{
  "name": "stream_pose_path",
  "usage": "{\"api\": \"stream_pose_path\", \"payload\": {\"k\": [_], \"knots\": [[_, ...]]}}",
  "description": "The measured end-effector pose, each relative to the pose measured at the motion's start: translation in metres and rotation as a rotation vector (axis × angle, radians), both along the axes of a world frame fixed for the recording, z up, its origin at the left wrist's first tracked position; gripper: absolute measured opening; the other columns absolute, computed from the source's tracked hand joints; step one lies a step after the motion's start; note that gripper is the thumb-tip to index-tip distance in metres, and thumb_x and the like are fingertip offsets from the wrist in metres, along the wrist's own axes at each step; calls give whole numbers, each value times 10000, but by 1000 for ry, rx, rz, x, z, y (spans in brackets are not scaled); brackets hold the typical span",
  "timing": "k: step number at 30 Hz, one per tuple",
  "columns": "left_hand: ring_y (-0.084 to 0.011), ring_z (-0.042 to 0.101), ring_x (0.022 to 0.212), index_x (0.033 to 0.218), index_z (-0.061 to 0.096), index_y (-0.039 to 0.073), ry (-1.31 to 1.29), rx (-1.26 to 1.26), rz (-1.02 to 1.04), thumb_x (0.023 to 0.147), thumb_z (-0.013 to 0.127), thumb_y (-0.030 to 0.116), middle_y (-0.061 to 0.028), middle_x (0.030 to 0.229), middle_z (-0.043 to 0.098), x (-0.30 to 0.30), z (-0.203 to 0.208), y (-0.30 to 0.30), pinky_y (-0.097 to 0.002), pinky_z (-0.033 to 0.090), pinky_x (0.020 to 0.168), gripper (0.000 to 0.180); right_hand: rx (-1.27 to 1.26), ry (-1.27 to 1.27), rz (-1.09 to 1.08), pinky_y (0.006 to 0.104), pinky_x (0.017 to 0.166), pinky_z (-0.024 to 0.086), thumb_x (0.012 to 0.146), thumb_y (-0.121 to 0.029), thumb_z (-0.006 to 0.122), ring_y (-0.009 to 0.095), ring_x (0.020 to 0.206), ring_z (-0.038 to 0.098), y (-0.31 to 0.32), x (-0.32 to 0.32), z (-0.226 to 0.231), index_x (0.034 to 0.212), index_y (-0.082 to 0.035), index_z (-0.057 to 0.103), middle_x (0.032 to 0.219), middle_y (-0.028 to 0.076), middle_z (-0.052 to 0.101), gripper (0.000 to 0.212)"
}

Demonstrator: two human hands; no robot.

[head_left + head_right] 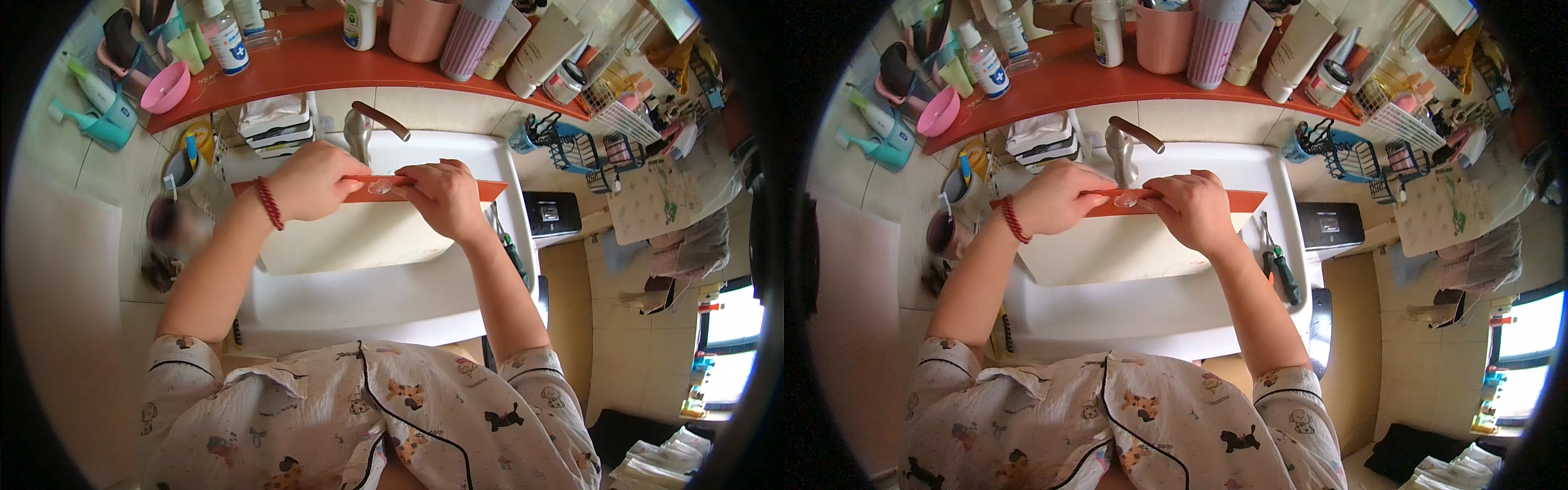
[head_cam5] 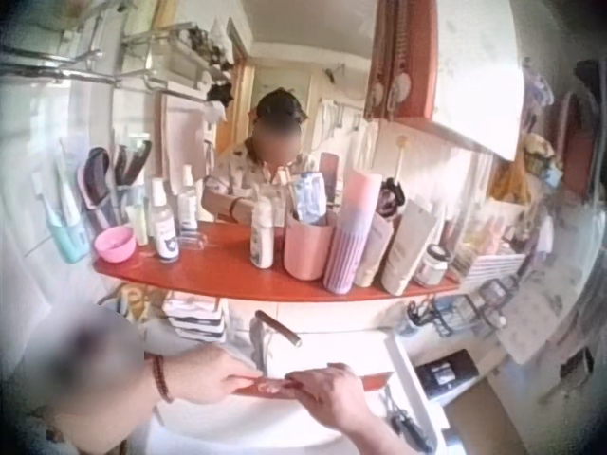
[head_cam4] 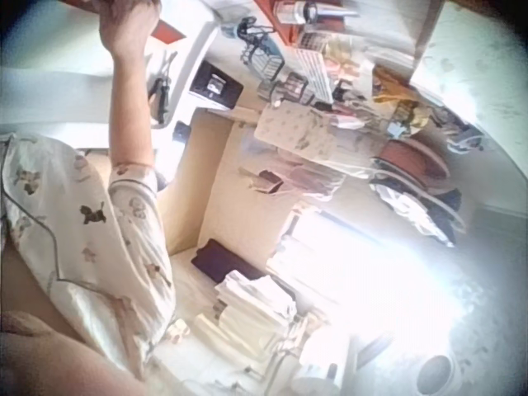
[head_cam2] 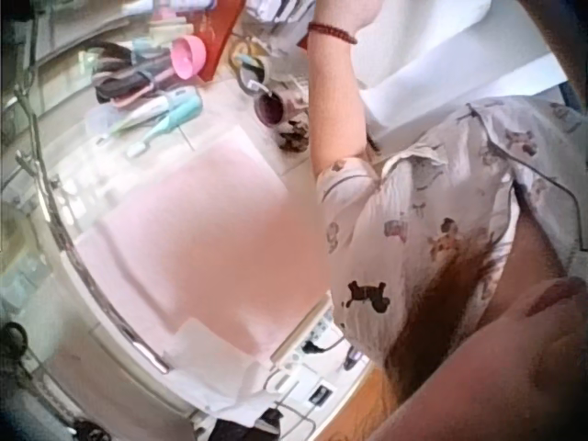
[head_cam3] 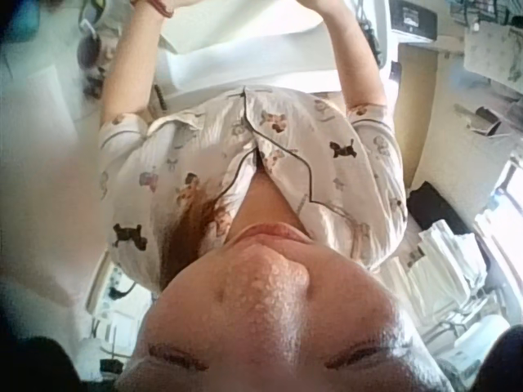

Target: The person washes their hands, retrieves a cabinet door and tools, and applies a red adhesive strip along the edge of the door by hand.

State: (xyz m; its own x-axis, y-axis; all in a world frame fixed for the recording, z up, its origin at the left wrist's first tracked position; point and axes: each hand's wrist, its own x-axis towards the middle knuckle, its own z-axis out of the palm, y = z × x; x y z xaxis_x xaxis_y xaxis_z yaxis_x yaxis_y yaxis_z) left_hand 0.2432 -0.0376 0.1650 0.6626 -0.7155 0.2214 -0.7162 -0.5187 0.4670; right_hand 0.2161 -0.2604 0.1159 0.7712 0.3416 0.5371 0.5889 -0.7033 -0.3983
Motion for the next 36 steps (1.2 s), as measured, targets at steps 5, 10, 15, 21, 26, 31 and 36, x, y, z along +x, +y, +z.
{"api": "stream_pose_path", "payload": {"k": [5, 10, 15, 21, 26, 31, 36], "knots": [[-319, 613, 700, 856, 675, 27, -68, 39, 76, 769, 610, 83, -148, 756, 646, -9, -4, -8, -381, 487, 626, 122, -1, 30, -6, 433, 836, 430, 764, -205, 657, 231, 758, 633, -2, -1, -2, 884, -101, 666, 788, 37, 679, 159], [-305, 597, 629, 839, 682, 31, -134, -51, 122, 767, 627, 100, -144, 715, 634, -12, -6, -5, -364, 471, 575, 114, -22, -22, -27, 436, 863, 422, 769, -202, 651, 213, 788, 639, -2, -7, -1, 896, -116, 662, 776, 6, 680, 154], [-294, 596, 604, 809, 690, 25, -11, -28, 153, 768, 637, 107, -145, 686, 630, -17, -1, -11, -355, 464, 558, 106, 3, -22, -21, 436, 857, 418, 772, -225, 661, 215, 761, 631, -1, -9, -1, 889, -122, 654, 768, 2, 678, 156], [-284, 583, 546, 833, 692, 21, -150, -36, 205, 766, 652, 119, -160, 669, 625, -21, -6, -11, -333, 459, 525, 125, 38, -64, -43, 406, 847, 409, 767, -242, 674, 218, 728, 618, -3, -11, -4, 865, -126, 661, 743, 9, 669, 152], [-269, 589, 534, 803, 691, 10, -75, -39, 201, 773, 660, 139, -162, 670, 629, -20, 0, -14, -323, 456, 512, 136, 37, -44, -30, 366, 816, 409, 765, -250, 674, 219, 696, 602, -1, -10, -3, 822, -137, 675, 706, 19, 653, 127], [-268, 586, 530, 795, 685, -1, -124, -33, 217, 782, 652, 137, -166, 667, 627, -25, 0, -17, -318, 452, 511, 143, 36, -64, -39, 367, 819, 404, 770, -243, 668, 218, 706, 605, -3, -13, -3, 827, -138, 678, 715, 23, 654, 119], [-273, 585, 531, 793, 685, 6, -50, -56, 185, 782, 652, 149, -159, 656, 622, -21, -1, -14, -325, 446, 504, 147, 92, -48, -43, 377, 853, 404, 767, -229, 667, 216, 733, 610, 0, -16, -5, 830, -125, 676, 737, 33, 659, 122]]}}
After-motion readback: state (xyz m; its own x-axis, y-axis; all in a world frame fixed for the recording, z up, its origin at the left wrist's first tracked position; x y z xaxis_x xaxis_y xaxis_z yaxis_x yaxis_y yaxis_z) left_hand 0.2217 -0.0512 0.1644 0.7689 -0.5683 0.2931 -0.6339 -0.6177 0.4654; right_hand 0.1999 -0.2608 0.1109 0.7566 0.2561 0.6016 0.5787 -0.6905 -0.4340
